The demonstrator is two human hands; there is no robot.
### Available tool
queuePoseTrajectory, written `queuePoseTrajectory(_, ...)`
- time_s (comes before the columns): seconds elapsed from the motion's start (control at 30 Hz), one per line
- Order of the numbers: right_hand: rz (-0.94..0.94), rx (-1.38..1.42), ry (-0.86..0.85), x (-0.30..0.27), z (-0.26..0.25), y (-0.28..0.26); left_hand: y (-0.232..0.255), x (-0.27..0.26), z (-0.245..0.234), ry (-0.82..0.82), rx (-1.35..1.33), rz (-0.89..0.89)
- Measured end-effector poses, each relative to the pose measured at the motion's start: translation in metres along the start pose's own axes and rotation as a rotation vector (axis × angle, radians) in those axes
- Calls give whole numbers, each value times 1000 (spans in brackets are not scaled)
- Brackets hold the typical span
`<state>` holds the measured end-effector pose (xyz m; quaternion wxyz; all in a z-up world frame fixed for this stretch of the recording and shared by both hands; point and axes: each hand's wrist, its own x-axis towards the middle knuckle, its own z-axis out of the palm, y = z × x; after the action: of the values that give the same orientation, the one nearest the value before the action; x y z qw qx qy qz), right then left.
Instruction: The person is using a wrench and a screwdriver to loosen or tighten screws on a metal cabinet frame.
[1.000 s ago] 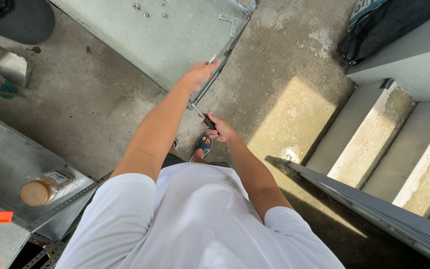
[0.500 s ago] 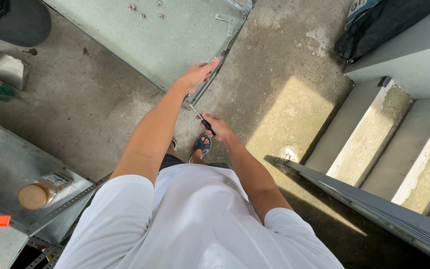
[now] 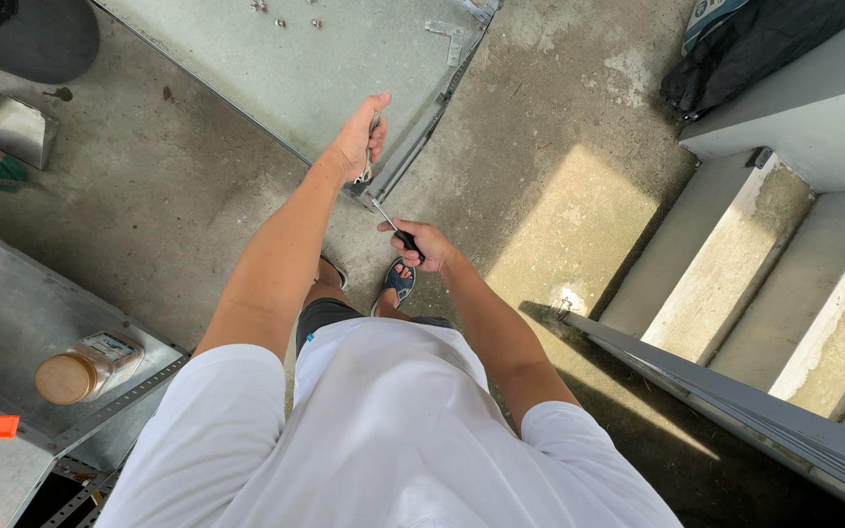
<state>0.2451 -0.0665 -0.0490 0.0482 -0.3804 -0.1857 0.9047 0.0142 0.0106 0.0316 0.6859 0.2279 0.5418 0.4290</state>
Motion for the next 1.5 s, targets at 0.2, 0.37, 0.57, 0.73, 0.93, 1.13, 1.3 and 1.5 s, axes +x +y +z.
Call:
queuePoseTrajectory(0.2, 5, 129, -44, -18, -1, 4, -6, -1, 9, 96, -23, 53)
queuePoseTrajectory(0.37, -25, 63, -40, -8, -5, 8, -26, -16, -7, -142, -45, 172)
queuePoseTrajectory(0.57, -20, -78, 41, -12, 0, -7, -17, -14, -13, -241, -122, 196)
queuePoseTrajectory(0.73, -12, -73, 56, -9, -1, -7, 1, 0, 30, -18, 138, -5)
queuePoseTrajectory(0.93, 41, -33, 25, -6, -10, -14, 6, 25, 27, 90, 83, -148)
queuePoseTrajectory(1.13, 74, -23, 23, -7, -12, -17, 11, 31, 35, 72, 167, -259)
queuePoseTrajectory(1.3, 85, -66, 20, -10, -5, -21, -2, 21, 12, 8, 21, -95)
queuePoseTrajectory(1.5, 59, -45, 42, -6, -6, -14, -12, -20, -26, -383, -138, 196)
